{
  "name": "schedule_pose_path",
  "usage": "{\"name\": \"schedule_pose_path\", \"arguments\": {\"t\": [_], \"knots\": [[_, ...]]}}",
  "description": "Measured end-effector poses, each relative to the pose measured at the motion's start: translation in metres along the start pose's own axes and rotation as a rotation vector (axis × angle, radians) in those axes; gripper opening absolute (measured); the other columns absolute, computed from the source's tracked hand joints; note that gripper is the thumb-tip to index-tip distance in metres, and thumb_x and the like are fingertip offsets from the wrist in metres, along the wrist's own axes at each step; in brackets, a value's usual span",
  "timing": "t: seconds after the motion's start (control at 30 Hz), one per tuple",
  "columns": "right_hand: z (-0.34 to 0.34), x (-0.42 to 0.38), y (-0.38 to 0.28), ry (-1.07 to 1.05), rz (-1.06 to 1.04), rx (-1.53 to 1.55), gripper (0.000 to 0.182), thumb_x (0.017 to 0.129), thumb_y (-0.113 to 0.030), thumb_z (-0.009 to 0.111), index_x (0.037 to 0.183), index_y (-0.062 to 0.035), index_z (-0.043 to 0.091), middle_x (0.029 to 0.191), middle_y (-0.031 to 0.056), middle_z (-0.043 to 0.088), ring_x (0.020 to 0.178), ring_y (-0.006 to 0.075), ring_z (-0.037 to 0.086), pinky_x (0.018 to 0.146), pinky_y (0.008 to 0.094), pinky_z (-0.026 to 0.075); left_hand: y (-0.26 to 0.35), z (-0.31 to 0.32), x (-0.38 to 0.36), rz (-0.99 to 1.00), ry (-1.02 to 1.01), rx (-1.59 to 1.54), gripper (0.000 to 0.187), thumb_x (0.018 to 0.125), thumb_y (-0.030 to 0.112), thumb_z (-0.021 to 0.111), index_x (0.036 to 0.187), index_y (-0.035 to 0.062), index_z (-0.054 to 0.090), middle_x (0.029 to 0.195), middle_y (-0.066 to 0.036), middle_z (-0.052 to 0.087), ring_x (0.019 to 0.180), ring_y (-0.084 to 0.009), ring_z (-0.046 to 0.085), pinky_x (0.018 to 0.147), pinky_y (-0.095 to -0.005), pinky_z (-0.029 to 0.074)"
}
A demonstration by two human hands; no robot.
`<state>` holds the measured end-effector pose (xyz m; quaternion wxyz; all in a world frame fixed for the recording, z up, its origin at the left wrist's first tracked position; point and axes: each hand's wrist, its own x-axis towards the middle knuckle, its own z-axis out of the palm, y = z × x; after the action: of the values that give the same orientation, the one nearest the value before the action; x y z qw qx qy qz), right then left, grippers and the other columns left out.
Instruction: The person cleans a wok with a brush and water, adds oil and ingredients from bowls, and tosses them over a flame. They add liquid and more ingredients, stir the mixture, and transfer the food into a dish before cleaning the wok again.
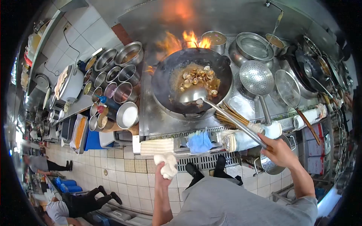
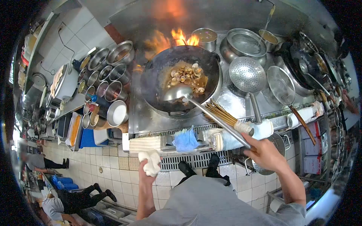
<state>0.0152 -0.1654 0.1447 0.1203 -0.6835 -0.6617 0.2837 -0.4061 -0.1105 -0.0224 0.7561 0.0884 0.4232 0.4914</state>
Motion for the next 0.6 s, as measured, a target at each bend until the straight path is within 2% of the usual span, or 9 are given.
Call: {"name": "schedule_pose_path", "arguments": {"t": [0.07, 0.1, 0.2, 0.23, 0.27, 0.37, 0.47, 0.53, 0.6], "knots": [[-0.008, -0.018, -0.004, -0.098, 0.111, 0.235, 0.055, 0.077, -0.014, 0.066, 0.129, -0.0074, 0.047, 0.067, 0.0205, 0.059, 0.057, 0.0303, 0.06, 0.057, 0.0348, 0.045, -0.01, 0.005, 0.002, -0.111, -0.021, -0.085, 0.056, 0.083, 0.026, 0.053, 0.13, 0.002, 0.035, 0.12, -0.019, 0.051, 0.105, -0.0358, 0.056, 0.075, -0.0376, 0.052], [-0.008, -0.019, -0.005, -0.118, 0.159, 0.255, 0.054, 0.078, -0.014, 0.065, 0.129, -0.0071, 0.047, 0.065, 0.0192, 0.058, 0.054, 0.0258, 0.056, 0.058, 0.0336, 0.045, -0.013, 0.008, 0.011, -0.124, -0.155, -0.049, 0.055, 0.087, 0.032, 0.053, 0.13, 0.0014, 0.037, 0.119, -0.019, 0.053, 0.104, -0.0356, 0.057, 0.074, -0.0369, 0.053], [0.016, -0.001, 0.006, -0.046, 0.118, 0.163, 0.056, 0.079, -0.012, 0.064, 0.131, -0.0066, 0.044, 0.065, 0.0188, 0.057, 0.053, 0.0196, 0.055, 0.058, 0.0319, 0.045, -0.015, 0.026, 0.048, -0.147, -0.2, 0.052, 0.05, 0.089, 0.033, 0.052, 0.126, -0.0004, 0.042, 0.113, -0.017, 0.057, 0.099, -0.0338, 0.06, 0.072, -0.0372, 0.054], [0.028, 0.009, 0.008, -0.002, 0.06, 0.119, 0.054, 0.082, -0.01, 0.061, 0.133, -0.007, 0.042, 0.059, 0.0111, 0.055, 0.049, 0.013, 0.05, 0.052, 0.0297, 0.043, -0.015, 0.04, 0.06, -0.092, -0.149, 0.122, 0.048, 0.089, 0.033, 0.052, 0.123, -0.0006, 0.044, 0.11, -0.016, 0.059, 0.097, -0.0313, 0.061, 0.073, -0.0374, 0.054], [0.04, 0.016, 0.005, 0.0, 0.064, 0.114, 0.054, 0.082, -0.01, 0.061, 0.133, -0.007, 0.042, 0.059, 0.0111, 0.055, 0.049, 0.013, 0.05, 0.052, 0.0297, 0.043, -0.015, 0.055, 0.073, -0.038, -0.097, 0.191, 0.045, 0.09, 0.033, 0.052, 0.12, -0.0007, 0.047, 0.107, -0.015, 0.061, 0.095, -0.0289, 0.062, 0.074, -0.0377, 0.054], [0.061, 0.028, -0.02, 0.003, 0.381, 0.711, 0.056, 0.084, -0.007, 0.058, 0.137, -0.0107, 0.038, 0.057, -0.0049, 0.041, 0.042, 0.0061, 0.04, 0.038, 0.0234, 0.034, -0.006, 0.082, 0.109, -0.027, -0.139, 0.29, 0.044, 0.09, 0.038, 0.052, 0.116, 0.0019, 0.05, 0.101, -0.011, 0.063, 0.091, -0.023, 0.063, 0.077, -0.0381, 0.053], [0.092, 0.029, -0.024, 0.136, 0.411, 0.978, 0.062, 0.083, -0.005, 0.058, 0.139, -0.0115, 0.033, 0.057, -0.004, 0.042, 0.041, 0.0057, 0.039, 0.036, 0.0223, 0.032, 0.0, 0.1, 0.14, -0.046, -0.201, 0.263, 0.047, 0.092, 0.05, 0.041, 0.111, 0.0084, 0.05, 0.099, -0.008, 0.062, 0.089, -0.0217, 0.062, 0.079, -0.0419, 0.051], [0.12, 0.042, -0.036, 0.254, 0.367, 0.861, 0.068, 0.082, -0.004, 0.059, 0.142, -0.0114, 0.028, 0.057, -0.0028, 0.046, 0.04, 0.0065, 0.04, 0.035, 0.023, 0.033, -0.001, 0.118, 0.152, -0.062, -0.168, 0.29, 0.048, 0.091, 0.052, 0.04, 0.113, 0.0095, 0.049, 0.1, -0.008, 0.062, 0.088, -0.0227, 0.062, 0.077, -0.0431, 0.051], [0.139, 0.047, -0.048, 0.225, 0.356, 0.961, 0.069, 0.082, -0.003, 0.059, 0.142, -0.0107, 0.026, 0.059, -0.0015, 0.048, 0.039, 0.0076, 0.041, 0.035, 0.0235, 0.035, -0.003, 0.129, 0.162, -0.16, -0.133, 0.376, 0.05, 0.091, 0.055, 0.039, 0.114, 0.0117, 0.048, 0.1, -0.007, 0.061, 0.088, -0.0235, 0.062, 0.072, -0.042, 0.05]]}}
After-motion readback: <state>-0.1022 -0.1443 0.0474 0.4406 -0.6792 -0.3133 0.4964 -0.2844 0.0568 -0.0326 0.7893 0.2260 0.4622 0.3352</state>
